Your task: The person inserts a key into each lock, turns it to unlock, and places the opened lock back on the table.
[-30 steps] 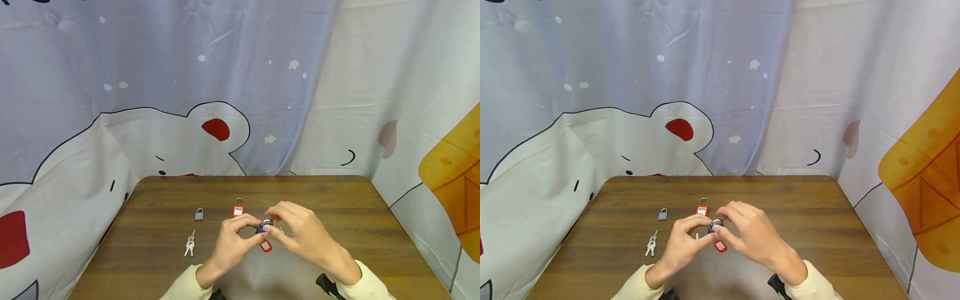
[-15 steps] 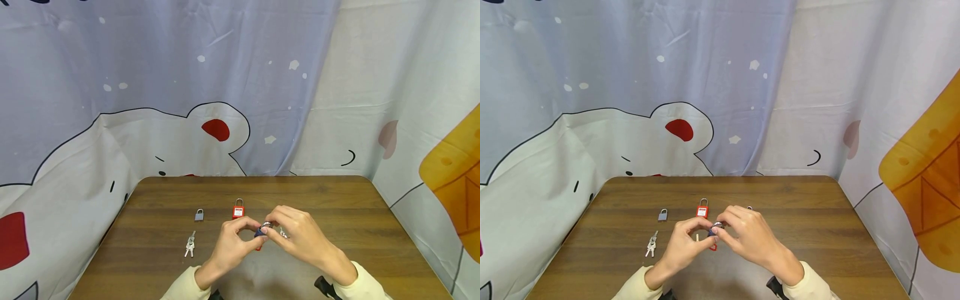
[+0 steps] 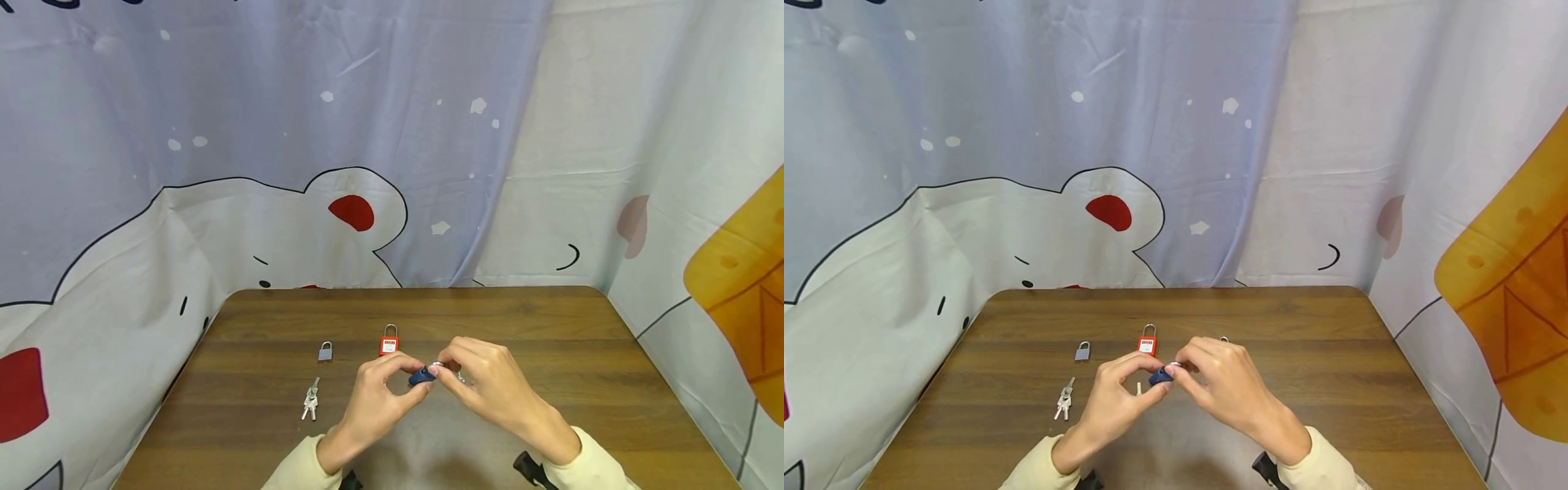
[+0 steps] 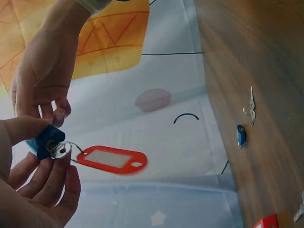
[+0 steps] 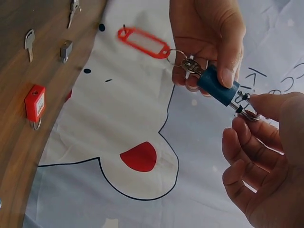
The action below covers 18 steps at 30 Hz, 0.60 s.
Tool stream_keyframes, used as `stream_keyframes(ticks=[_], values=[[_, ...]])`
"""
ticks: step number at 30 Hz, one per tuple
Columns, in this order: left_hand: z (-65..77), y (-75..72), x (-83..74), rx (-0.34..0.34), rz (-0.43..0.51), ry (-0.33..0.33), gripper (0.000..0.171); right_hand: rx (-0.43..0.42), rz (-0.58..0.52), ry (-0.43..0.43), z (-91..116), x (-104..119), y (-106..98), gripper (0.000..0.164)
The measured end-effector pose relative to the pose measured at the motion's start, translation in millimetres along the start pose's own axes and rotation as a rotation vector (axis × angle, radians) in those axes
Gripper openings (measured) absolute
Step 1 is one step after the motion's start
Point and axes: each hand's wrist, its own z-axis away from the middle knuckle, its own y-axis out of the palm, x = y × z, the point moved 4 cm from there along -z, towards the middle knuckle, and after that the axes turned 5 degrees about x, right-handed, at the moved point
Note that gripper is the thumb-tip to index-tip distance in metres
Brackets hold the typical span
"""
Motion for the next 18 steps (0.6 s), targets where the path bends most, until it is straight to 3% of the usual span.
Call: stream_keyframes(ticks=[5,12,18], values=[[0.8,0.1,-3.2,-0.025,-0.096,0.124,0.018,-0.010,-0.006,0.044,2,-4,2,0.009],[0.2,-0.7,-10.7,-0.099,-0.335,0.305,0.017,-0.009,-0.045,0.133,6,-12,4,0.014],[1.5,-2.5,-16.9,-0.151,-0.493,0.474,0.015,0.069,-0.229,0.330,12,-22,9,0.023]])
